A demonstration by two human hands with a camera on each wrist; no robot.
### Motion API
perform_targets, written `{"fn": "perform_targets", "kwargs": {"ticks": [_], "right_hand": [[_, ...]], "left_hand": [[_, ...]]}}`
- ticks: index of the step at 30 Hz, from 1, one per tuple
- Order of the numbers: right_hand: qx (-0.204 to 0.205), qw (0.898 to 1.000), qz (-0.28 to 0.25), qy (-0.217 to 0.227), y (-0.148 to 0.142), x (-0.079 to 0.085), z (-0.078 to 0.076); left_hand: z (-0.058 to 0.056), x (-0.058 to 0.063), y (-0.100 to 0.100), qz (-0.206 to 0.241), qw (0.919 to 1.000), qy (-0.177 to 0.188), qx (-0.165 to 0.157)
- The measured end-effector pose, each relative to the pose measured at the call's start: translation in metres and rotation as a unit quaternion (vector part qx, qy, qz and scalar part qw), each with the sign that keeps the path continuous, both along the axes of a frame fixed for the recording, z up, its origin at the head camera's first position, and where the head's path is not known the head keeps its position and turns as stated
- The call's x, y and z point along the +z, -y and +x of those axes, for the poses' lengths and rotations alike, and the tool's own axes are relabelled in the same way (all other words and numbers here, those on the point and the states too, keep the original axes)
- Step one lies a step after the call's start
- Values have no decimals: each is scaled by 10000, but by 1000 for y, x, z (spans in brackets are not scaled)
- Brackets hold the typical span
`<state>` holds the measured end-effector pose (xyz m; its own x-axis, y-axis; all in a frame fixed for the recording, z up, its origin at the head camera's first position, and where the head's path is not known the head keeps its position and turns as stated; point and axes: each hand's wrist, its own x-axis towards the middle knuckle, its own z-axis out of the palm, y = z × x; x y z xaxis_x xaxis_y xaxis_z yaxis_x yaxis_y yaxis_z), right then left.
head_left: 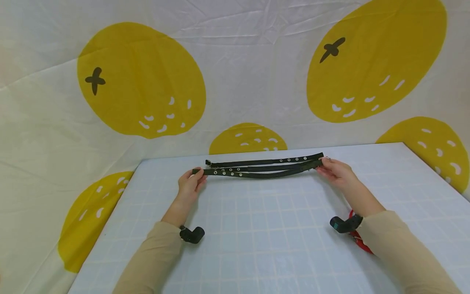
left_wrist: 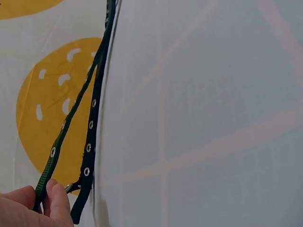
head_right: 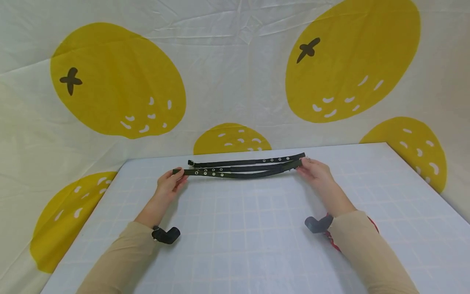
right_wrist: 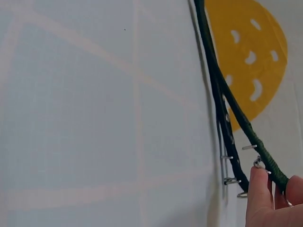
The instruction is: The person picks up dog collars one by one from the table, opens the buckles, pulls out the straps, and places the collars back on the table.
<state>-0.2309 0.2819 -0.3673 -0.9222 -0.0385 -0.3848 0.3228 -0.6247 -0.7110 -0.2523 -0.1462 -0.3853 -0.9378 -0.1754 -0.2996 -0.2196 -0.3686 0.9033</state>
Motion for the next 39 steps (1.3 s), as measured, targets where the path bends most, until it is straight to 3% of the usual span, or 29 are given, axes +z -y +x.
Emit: {"fn": "perform_targets", "kwargs": {"ticks": [13,24,33,39], "right_hand": [[-386,9967,181,697,2,-1,-5],[-448,9912,684,1042,2,-6,-9],[-712,9809,1093,1446,7,-5,-11],[-777,9787,1081,1565,6,-8,-13]], "left_hand": [[-5,-8,-5,-68,9999,-71,112],[-10,-14,2,-454,9988,173,65],[-9,-10,3,-645,9970,434,-21],[-9,-11,5,-677,9962,552,-5]]}}
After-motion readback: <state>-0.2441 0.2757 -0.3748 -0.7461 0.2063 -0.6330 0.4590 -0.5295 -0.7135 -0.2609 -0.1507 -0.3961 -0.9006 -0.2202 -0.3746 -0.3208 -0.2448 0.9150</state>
